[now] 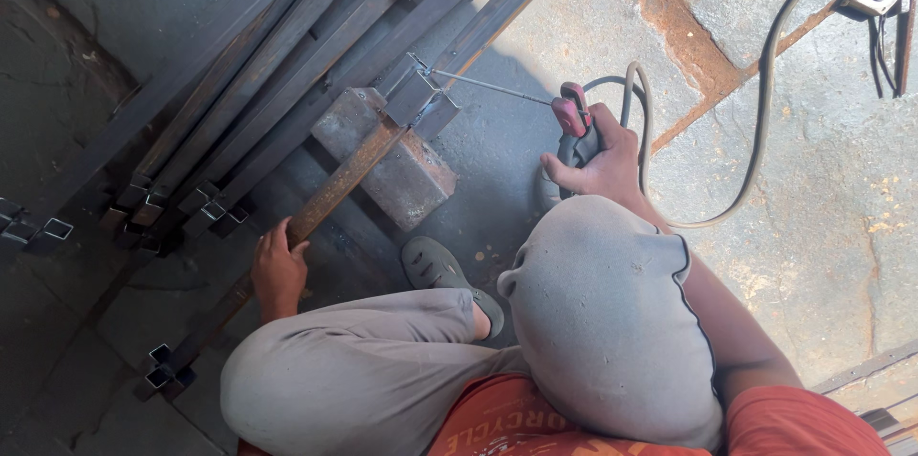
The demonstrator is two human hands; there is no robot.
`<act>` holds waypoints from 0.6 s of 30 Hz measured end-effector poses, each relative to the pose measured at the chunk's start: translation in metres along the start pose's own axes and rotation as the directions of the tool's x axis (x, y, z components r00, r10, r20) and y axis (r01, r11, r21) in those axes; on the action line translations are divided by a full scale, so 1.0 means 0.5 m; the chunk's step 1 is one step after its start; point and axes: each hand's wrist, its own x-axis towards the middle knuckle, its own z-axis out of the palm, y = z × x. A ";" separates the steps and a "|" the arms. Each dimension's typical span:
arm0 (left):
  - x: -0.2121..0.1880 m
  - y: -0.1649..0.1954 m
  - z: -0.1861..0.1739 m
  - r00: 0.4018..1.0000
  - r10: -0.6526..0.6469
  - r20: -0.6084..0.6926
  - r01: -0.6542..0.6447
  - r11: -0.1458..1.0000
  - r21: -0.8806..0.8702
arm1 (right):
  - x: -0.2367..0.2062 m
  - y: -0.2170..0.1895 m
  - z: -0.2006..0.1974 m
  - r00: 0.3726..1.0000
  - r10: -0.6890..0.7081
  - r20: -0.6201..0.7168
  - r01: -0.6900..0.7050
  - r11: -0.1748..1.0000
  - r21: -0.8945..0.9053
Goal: The person welds a small metal block onto a long metal bar using a welding torch. They hold the bar steady with one hand and guide the torch with the other, creating bright sparks and smoke. The person pauses briefly to adjust the torch and then continues welding along the joint.
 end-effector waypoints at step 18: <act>-0.001 0.034 -0.015 1.000 -0.013 -0.014 0.014 1.000 0.017 | 0.005 0.003 0.003 0.999 0.023 0.045 -0.024 0.999 0.024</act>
